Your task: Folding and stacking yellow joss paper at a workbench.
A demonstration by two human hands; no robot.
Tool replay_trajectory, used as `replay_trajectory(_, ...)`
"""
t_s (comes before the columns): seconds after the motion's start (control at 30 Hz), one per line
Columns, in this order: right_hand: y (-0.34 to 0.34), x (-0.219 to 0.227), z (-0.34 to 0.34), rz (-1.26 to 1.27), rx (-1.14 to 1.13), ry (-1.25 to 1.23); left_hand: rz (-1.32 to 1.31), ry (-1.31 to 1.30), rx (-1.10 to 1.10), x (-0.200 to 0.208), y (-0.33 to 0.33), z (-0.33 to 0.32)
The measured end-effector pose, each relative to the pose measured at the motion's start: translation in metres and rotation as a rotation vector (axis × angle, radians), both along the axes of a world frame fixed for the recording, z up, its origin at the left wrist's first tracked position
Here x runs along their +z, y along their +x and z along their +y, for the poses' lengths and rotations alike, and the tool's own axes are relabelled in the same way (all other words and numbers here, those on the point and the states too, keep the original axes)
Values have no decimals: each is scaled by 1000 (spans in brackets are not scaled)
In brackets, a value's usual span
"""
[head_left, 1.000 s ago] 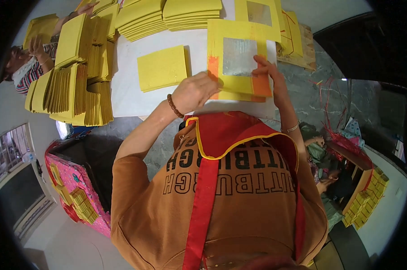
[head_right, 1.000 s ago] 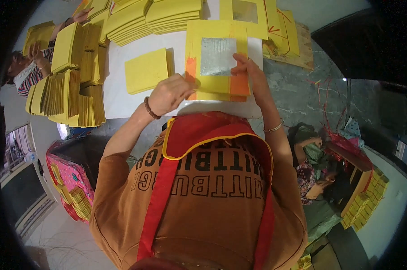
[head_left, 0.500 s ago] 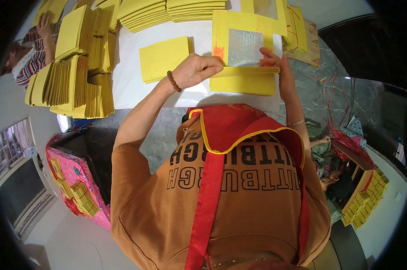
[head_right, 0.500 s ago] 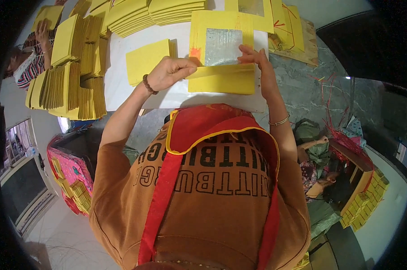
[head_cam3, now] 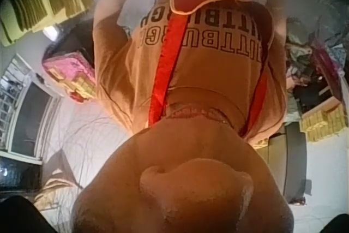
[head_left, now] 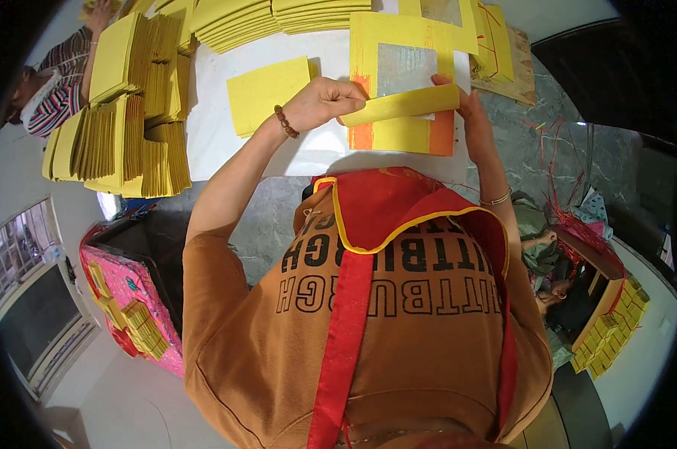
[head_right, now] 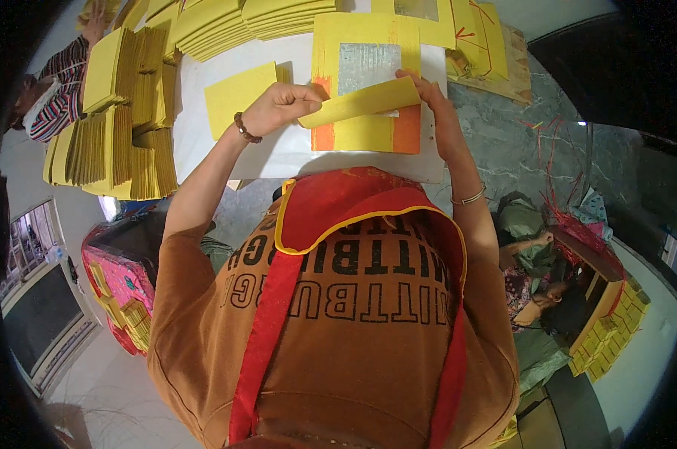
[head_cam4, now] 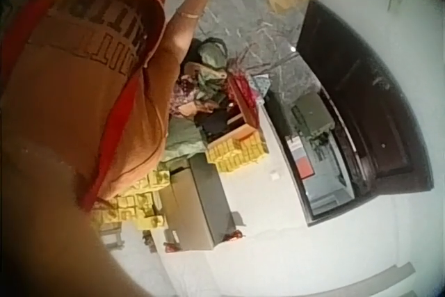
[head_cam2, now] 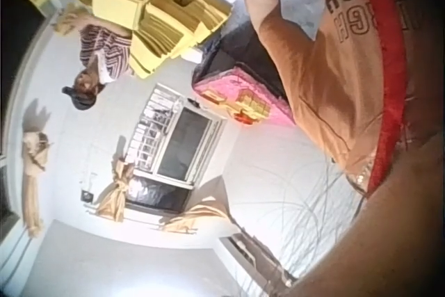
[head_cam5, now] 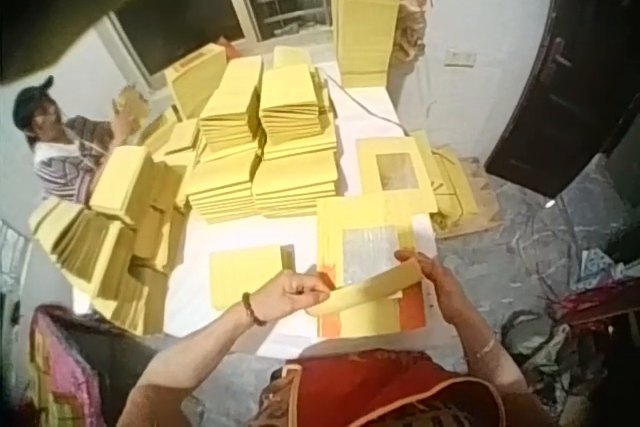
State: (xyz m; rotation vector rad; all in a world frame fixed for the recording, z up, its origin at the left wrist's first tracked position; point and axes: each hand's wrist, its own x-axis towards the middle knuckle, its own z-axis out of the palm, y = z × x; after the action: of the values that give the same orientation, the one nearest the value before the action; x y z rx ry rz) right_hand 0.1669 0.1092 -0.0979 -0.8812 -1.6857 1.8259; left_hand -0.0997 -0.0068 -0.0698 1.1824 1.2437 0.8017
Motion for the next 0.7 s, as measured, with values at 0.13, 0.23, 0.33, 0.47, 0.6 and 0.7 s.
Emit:
replay_trajectory(0.13,8,-12,2,3,103,197,-30,5,14,-3,-1,1)
replay_trajectory(0.23,7,-16,3,-28,107,311,6,-39,29,3,3,-2)
replay_trajectory(0.33,4,-20,1,21,45,173,178,294,-61,20,2,-12)
replay_trajectory(0.47,0,-16,-3,92,-20,-10,770,671,-44,7,7,-4)
replay_trajectory(0.6,5,1,2,65,-34,59,934,718,-38,4,12,0)
replay_trajectory(0.7,17,13,4,-89,-21,826,1085,891,-20,22,19,-12)
